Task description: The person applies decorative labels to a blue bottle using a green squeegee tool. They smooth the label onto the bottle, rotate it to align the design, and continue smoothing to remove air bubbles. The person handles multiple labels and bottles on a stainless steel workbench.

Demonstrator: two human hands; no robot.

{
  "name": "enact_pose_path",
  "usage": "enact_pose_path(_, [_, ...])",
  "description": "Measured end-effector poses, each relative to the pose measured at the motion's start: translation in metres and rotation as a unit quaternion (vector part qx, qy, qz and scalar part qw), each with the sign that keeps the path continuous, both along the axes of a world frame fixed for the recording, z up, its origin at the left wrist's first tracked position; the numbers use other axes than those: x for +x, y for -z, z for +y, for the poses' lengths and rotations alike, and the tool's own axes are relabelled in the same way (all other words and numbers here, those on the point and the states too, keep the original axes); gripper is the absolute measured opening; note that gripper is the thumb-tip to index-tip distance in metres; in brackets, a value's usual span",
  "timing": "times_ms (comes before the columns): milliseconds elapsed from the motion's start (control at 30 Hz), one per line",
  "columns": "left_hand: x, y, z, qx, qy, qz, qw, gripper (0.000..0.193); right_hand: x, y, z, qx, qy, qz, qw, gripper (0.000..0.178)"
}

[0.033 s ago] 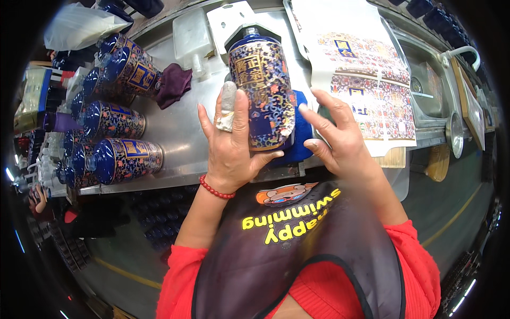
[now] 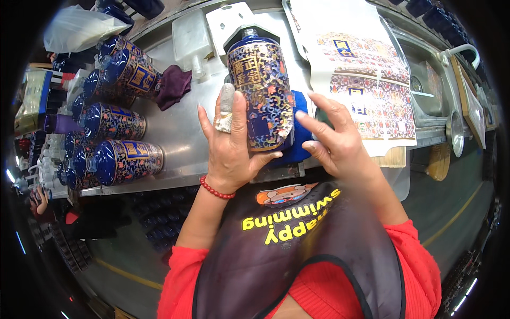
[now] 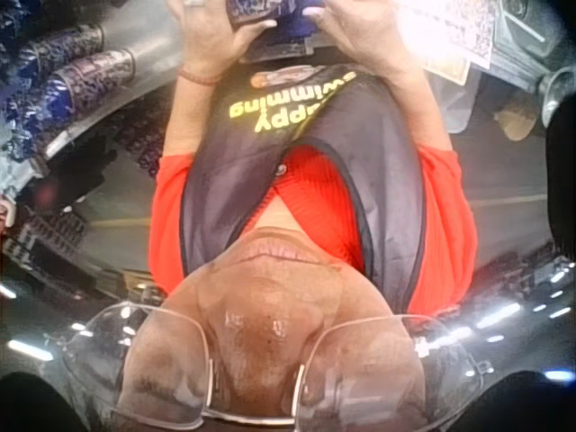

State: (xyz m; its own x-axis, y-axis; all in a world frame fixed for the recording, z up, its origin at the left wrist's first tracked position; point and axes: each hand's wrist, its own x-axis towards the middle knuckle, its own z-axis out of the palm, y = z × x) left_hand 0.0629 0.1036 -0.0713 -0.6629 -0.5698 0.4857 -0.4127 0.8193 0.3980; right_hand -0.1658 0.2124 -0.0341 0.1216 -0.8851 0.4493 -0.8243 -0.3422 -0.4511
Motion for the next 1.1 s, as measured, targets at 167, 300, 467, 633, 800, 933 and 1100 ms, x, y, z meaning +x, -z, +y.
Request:
enact_pose_path(167, [0.004, 0.011, -0.001, 0.004, 0.001, 0.000, 1.000, 0.120, 0.008, 0.003, 0.003, -0.019, -0.018, -0.022, 0.999, 0.056])
enact_pose_path(300, [0.004, 0.014, 0.000, 0.015, 0.002, 0.010, 1.000, 0.119, 0.009, 0.003, 0.004, -0.011, -0.031, -0.014, 0.999, 0.057])
enact_pose_path(467, [0.003, 0.014, 0.000, 0.021, -0.001, 0.008, 1.000, 0.119, 0.005, 0.005, 0.007, -0.033, -0.032, 0.001, 0.999, 0.058])
enact_pose_path(633, [0.004, 0.013, 0.000, 0.015, -0.001, 0.004, 1.000, 0.119, 0.009, 0.010, 0.010, 0.001, -0.028, 0.008, 1.000, 0.061])
enact_pose_path(800, [0.002, 0.014, 0.000, 0.021, -0.002, 0.011, 1.000, 0.119, 0.008, 0.012, 0.017, 0.011, -0.032, 0.021, 0.999, 0.062])
enact_pose_path(933, [0.003, 0.013, 0.000, 0.018, -0.004, 0.014, 1.000, 0.119, 0.009, 0.017, 0.019, -0.013, -0.038, 0.008, 0.999, 0.060])
enact_pose_path(1100, [0.002, 0.013, 0.000, 0.014, -0.005, 0.013, 1.000, 0.120, 0.011, 0.018, 0.018, -0.006, -0.038, 0.019, 0.999, 0.059])
